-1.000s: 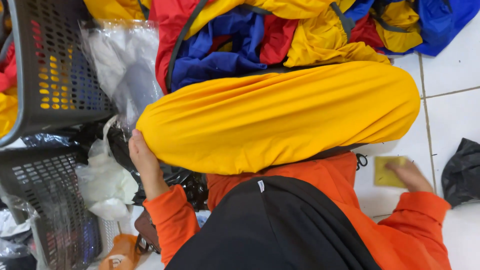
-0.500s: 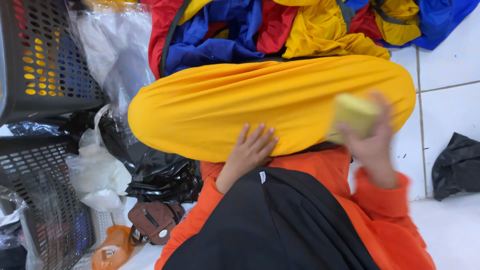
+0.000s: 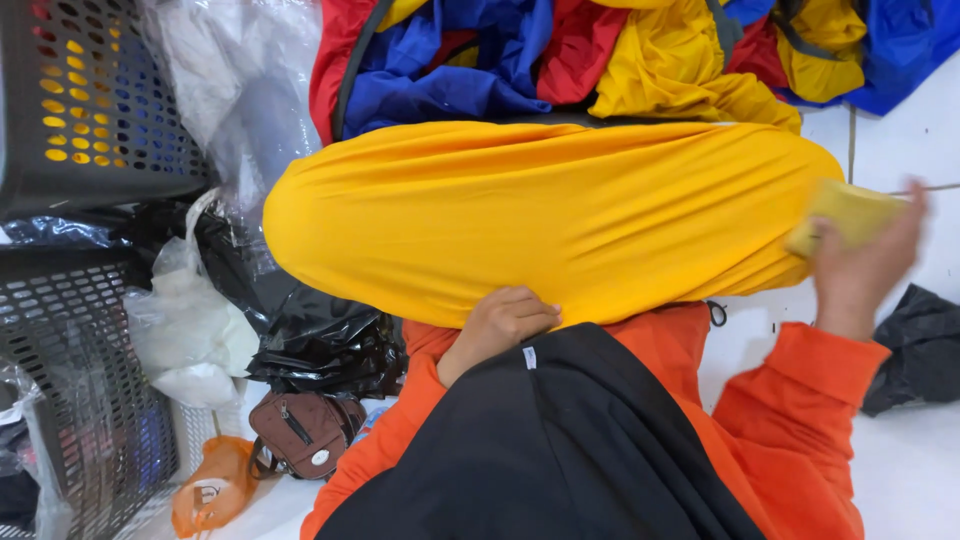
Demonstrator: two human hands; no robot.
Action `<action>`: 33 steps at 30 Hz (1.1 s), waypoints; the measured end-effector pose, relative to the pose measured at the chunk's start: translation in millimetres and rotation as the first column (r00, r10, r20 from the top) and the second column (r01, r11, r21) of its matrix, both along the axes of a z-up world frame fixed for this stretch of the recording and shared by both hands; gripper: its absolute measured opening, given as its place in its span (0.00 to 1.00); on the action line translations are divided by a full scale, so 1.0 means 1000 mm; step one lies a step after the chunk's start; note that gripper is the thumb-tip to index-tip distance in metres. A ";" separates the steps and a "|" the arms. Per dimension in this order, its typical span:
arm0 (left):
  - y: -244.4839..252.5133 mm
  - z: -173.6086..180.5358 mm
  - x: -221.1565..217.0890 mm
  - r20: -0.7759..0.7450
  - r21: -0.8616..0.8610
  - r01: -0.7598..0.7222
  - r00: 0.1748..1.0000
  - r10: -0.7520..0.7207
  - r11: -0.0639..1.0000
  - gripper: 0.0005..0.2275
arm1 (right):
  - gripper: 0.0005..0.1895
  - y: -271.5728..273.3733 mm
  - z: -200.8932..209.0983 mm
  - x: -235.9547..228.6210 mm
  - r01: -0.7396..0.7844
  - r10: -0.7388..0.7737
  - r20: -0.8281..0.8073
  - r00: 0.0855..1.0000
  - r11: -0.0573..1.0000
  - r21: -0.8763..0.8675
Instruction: Trimming excess elastic from a yellow seat cover using scissors and smoothing the fabric with a foam block.
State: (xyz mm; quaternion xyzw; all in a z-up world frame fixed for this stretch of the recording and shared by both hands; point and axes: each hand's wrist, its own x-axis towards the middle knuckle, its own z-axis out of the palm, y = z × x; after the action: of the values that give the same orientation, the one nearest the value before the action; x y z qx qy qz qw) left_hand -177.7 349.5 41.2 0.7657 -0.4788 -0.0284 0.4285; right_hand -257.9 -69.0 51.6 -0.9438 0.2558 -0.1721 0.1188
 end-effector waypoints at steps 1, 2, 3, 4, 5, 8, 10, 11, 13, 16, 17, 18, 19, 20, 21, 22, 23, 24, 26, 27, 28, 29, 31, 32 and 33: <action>-0.001 0.000 0.002 0.006 -0.002 -0.008 1.000 0.008 1.000 0.04 | 0.45 -0.004 -0.002 -0.003 -0.008 0.008 0.006 1.000 1.000 -0.002; -0.001 0.000 0.001 0.035 0.007 -0.012 0.999 0.011 1.000 0.05 | 0.38 -0.007 -0.006 -0.008 0.019 -0.009 0.085 0.996 0.993 -0.116; -0.001 0.000 0.000 0.063 0.016 -0.015 0.998 0.014 1.000 0.06 | 0.32 -0.011 -0.009 -0.014 0.051 -0.013 0.167 0.986 0.973 -0.226; 0.000 0.007 0.001 0.061 0.023 -0.025 0.998 0.023 0.999 0.06 | 0.32 0.020 0.009 0.001 0.041 -0.005 0.165 0.986 0.975 -0.219; 0.001 0.013 0.001 0.045 -0.021 -0.042 0.998 0.043 0.999 0.07 | 0.34 0.050 0.028 0.015 -0.134 0.128 0.221 0.967 0.991 0.011; 0.002 0.043 0.008 0.086 -0.120 -0.192 0.975 0.203 0.974 0.06 | 0.34 0.133 0.037 0.041 -0.467 0.407 0.232 0.884 0.802 0.372; 0.005 0.049 0.013 0.128 -0.188 -0.310 0.933 0.336 0.932 0.06 | 0.33 0.168 0.034 0.051 -0.571 0.570 0.179 0.802 0.643 0.511; 0.009 0.044 0.015 0.175 -0.133 -0.449 0.867 0.467 0.884 0.09 | 0.32 0.176 0.034 0.055 -0.585 0.625 0.129 0.770 0.611 0.533; 0.017 0.034 0.019 0.232 -0.085 -0.585 0.776 0.587 0.807 0.13 | 0.32 0.161 0.023 0.059 -0.601 0.681 0.082 0.727 0.574 0.556; 0.030 0.021 0.024 0.307 0.171 -0.675 0.729 0.612 0.718 0.22 | 0.32 0.086 -0.006 0.056 -0.356 0.414 -0.038 0.910 0.823 0.443; 0.031 0.017 0.023 0.320 0.189 -0.678 0.727 0.608 0.711 0.22 | 0.36 0.057 -0.012 0.049 -0.304 0.312 0.011 0.950 0.917 0.257; 0.032 0.013 0.024 0.334 0.204 -0.682 0.723 0.604 0.703 0.23 | 0.41 0.028 -0.017 0.045 -0.230 0.224 0.090 0.971 0.971 0.068; 0.030 0.017 0.026 0.341 0.199 -0.690 0.714 0.611 0.696 0.23 | 0.41 0.001 -0.044 0.029 -0.240 0.233 0.098 0.967 0.968 0.067; 0.028 0.021 0.027 0.356 0.168 -0.694 0.705 0.614 0.700 0.20 | 0.19 -0.029 -0.069 0.016 -0.084 0.083 0.088 0.993 0.996 0.007; 0.025 0.024 0.027 0.370 0.137 -0.697 0.695 0.616 0.704 0.17 | 0.20 -0.059 -0.095 0.004 0.075 -0.070 0.090 0.993 0.996 -0.054; 0.022 0.023 0.028 0.372 0.137 -0.709 0.684 0.628 0.691 0.17 | 0.20 -0.039 -0.081 0.020 0.058 -0.053 0.091 0.994 0.997 -0.052; 0.019 0.022 0.028 0.370 0.094 -0.749 0.638 0.675 0.656 0.17 | 0.15 -0.020 -0.066 0.036 -0.067 0.056 0.183 0.982 0.996 0.055; 0.016 0.021 0.029 0.369 0.051 -0.782 0.593 0.716 0.622 0.18 | 0.11 0.002 -0.052 0.050 -0.195 0.146 0.284 0.947 0.969 0.152; 0.016 0.010 0.029 0.400 0.087 -0.792 0.583 0.707 0.604 0.20 | 0.19 0.109 0.022 0.118 -0.439 0.338 0.337 0.878 0.851 0.289; 0.016 0.005 0.029 0.427 0.124 -0.795 0.583 0.692 0.594 0.21 | 0.36 0.163 0.065 0.129 -0.639 0.490 0.418 0.765 0.661 0.394; 0.016 -0.001 0.032 0.427 0.126 -0.800 0.577 0.696 0.586 0.21 | 0.36 0.191 0.063 0.144 -0.644 0.497 0.417 0.761 0.654 0.396; 0.016 -0.007 0.035 0.474 0.037 -0.800 0.542 0.694 0.599 0.14 | 0.34 0.218 0.060 0.159 -0.727 0.562 0.462 0.686 0.557 0.401; 0.018 -0.014 0.040 0.524 -0.052 -0.793 0.496 0.692 0.607 0.09 | 0.35 0.271 0.048 0.188 -0.802 0.615 0.514 0.598 0.446 0.399; 0.018 -0.015 0.041 0.522 -0.077 -0.790 0.488 0.700 0.608 0.07 | 0.33 0.296 0.039 0.201 -0.855 0.701 0.492 0.516 0.392 0.339; 0.018 -0.015 0.041 0.519 -0.102 -0.786 0.481 0.707 0.609 0.07 | 0.32 0.320 0.030 0.214 -0.901 0.777 0.461 0.428 0.329 0.281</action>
State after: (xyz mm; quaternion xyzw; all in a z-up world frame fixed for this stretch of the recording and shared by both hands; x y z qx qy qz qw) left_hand -136.5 367.8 25.7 0.9045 -0.1881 0.3289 0.1956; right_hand -43.9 251.5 82.0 -0.8428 -0.2562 -0.1275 0.4558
